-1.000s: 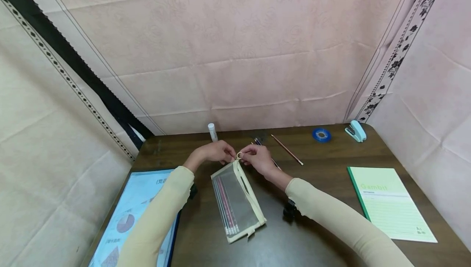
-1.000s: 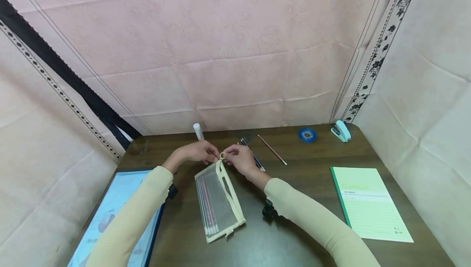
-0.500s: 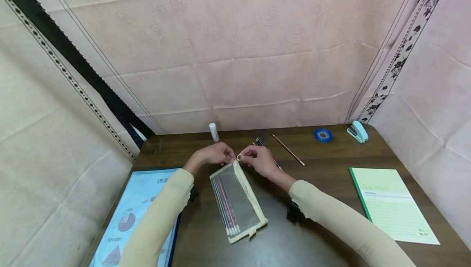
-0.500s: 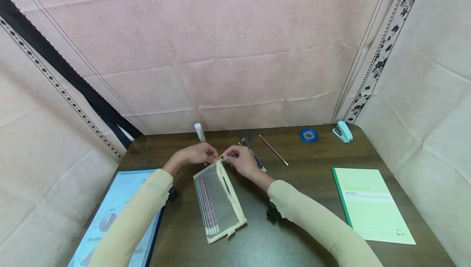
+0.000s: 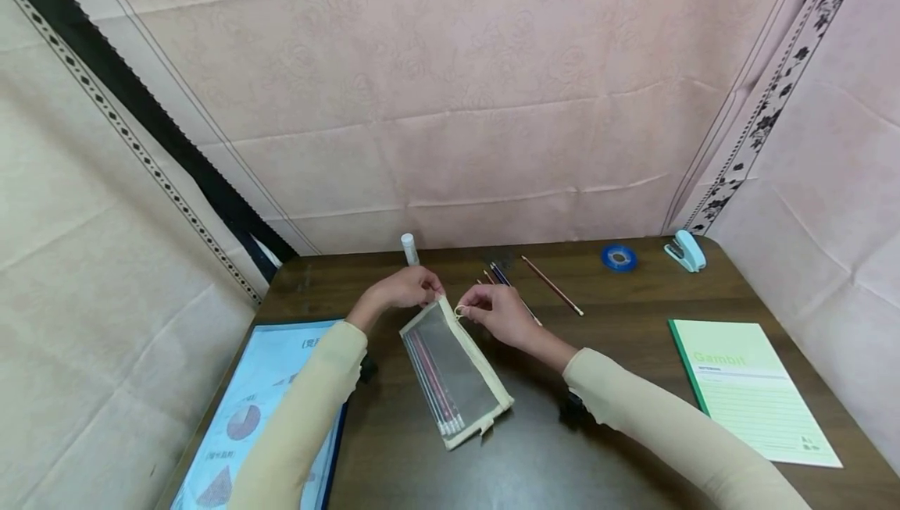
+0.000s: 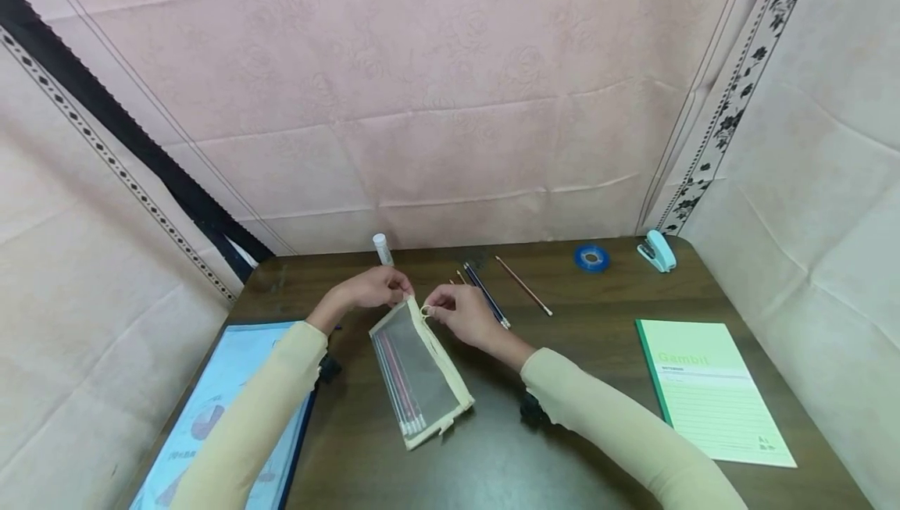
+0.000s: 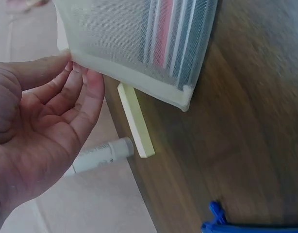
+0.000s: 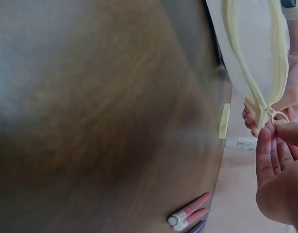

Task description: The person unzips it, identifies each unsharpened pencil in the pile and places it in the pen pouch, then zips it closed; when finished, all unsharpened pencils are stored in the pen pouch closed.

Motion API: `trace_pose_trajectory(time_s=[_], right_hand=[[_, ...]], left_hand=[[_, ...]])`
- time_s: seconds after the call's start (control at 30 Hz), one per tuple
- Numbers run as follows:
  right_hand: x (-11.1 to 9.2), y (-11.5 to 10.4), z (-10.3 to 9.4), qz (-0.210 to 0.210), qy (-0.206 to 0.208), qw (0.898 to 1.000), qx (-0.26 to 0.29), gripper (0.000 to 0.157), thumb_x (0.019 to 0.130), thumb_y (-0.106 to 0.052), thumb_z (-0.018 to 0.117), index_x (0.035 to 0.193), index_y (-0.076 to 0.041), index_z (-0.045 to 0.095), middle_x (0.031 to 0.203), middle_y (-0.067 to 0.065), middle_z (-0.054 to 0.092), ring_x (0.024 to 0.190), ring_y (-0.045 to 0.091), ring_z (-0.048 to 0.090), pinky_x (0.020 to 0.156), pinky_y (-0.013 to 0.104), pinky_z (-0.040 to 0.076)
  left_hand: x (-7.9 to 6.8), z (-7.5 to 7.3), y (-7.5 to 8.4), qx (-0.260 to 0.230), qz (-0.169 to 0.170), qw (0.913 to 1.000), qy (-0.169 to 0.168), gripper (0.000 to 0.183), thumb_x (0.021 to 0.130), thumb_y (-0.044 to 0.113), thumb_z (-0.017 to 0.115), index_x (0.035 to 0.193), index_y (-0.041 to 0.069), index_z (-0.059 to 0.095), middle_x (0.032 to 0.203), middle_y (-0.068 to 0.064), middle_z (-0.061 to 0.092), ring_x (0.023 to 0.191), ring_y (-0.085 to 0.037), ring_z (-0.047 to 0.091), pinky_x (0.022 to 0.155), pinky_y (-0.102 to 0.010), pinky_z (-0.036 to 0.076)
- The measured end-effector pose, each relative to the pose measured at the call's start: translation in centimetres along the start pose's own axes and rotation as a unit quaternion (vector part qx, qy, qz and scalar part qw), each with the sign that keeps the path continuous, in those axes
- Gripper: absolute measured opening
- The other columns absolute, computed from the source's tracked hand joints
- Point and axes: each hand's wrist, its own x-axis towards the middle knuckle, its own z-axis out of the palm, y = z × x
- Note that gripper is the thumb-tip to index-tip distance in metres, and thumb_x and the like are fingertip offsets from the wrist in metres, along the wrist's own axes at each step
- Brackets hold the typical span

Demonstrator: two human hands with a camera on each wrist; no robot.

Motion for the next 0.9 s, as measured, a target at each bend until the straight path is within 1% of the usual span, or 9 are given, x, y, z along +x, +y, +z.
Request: trace_pose_trajectory(time_s=[0.07,0.2,0.27,0.37,0.43,0.57,0.67,0.8,0.9], right_hand=[[-0.5,-0.1,-0.1,-0.010,-0.010,1.000,-0.008,0.010,0.087,-0.025,0.071,0.090,-0.016,0.072,0.078,-0.006,0.069,0.067,0.008,0.061,0.060,0.024,0.053],[-1.7,-0.5,-0.5,-0.033,-0.033,0.999,-0.013,0.011,0.088,-0.025,0.070,0.090,-0.014,0.072,0.078,-0.009,0.069,0.070,0.007,0.062,0.064,0.023,0.053],[-2.5,-0.7,-0.8,-0.041,-0.043,0.998,-0.011,0.009,0.088,-0.024,0.070,0.090,-0.015,0.072,0.079,-0.008,0.070,0.071,0.006,0.062,0.065,0.023,0.054],[-3.6,-0.9,-1.5,-0.046,-0.052,0.998,-0.006,0.010,0.088,-0.026,0.070,0.089,-0.017,0.071,0.080,-0.009,0.070,0.073,0.004,0.063,0.068,0.024,0.055],[-4.2,-1.1,-2.0,-0.043,-0.055,0.998,-0.007,0.010,0.088,-0.028,0.069,0.089,-0.018,0.071,0.081,-0.010,0.070,0.075,0.004,0.063,0.069,0.023,0.055],[-5.1,-1.3,-3.1,-0.037,-0.064,0.997,0.002,0.008,0.089,-0.028,0.068,0.089,-0.020,0.070,0.082,-0.009,0.070,0.077,0.005,0.064,0.071,0.024,0.056],[-5.9,-1.4,-3.8,-0.039,-0.078,0.996,0.010,0.005,0.090,-0.027,0.067,0.089,-0.022,0.069,0.084,-0.008,0.070,0.078,0.007,0.064,0.071,0.024,0.056],[-7.1,-1.5,-4.6,-0.047,-0.096,0.994,0.011,0.004,0.091,-0.026,0.065,0.090,-0.023,0.069,0.084,-0.008,0.070,0.078,0.007,0.063,0.070,0.024,0.055],[-7.8,-1.5,-5.1,-0.053,-0.097,0.994,0.012,0.004,0.092,-0.025,0.065,0.091,-0.024,0.068,0.085,-0.006,0.070,0.078,0.007,0.062,0.069,0.024,0.055]], left_hand=[[-0.2,-0.1,-0.4,0.006,-0.007,0.9999,0.008,0.015,0.095,0.009,0.054,0.100,0.010,0.068,0.094,-0.007,0.067,0.084,-0.023,0.063,0.077,-0.038,0.057],[-0.8,-0.2,-1.0,0.016,-0.014,0.9995,0.023,0.015,0.096,0.008,0.052,0.100,0.007,0.066,0.093,-0.007,0.067,0.081,-0.019,0.064,0.068,-0.027,0.055],[-1.3,-0.3,-1.1,0.015,-0.015,0.9994,0.029,0.015,0.095,0.007,0.052,0.100,0.007,0.066,0.093,-0.007,0.067,0.078,-0.017,0.064,0.066,-0.026,0.055],[-2.0,-0.3,-1.0,0.020,-0.017,0.9990,0.036,0.015,0.096,0.008,0.051,0.101,0.007,0.065,0.094,-0.006,0.067,0.078,-0.016,0.064,0.066,-0.027,0.056],[-2.5,-0.3,-0.8,0.016,-0.019,0.9990,0.036,0.016,0.096,0.008,0.051,0.102,0.006,0.065,0.094,-0.007,0.066,0.080,-0.020,0.066,0.068,-0.031,0.057],[-3.0,-0.1,-0.1,0.015,-0.030,0.9987,0.038,0.015,0.097,0.010,0.051,0.104,0.006,0.064,0.094,-0.008,0.066,0.081,-0.023,0.066,0.068,-0.031,0.058],[-3.1,-0.1,0.3,0.050,-0.023,0.9968,0.058,0.015,0.096,0.011,0.052,0.103,0.007,0.065,0.094,-0.007,0.066,0.079,-0.018,0.063,0.068,-0.027,0.055],[-3.2,-0.4,0.0,0.098,-0.022,0.9905,0.094,0.016,0.095,0.011,0.051,0.101,0.007,0.065,0.095,-0.006,0.066,0.082,-0.016,0.058,0.074,-0.029,0.051],[-3.2,-0.6,-0.8,0.103,-0.039,0.9883,0.105,0.016,0.095,0.012,0.050,0.102,0.008,0.064,0.096,-0.006,0.065,0.084,-0.016,0.058,0.076,-0.030,0.051]])
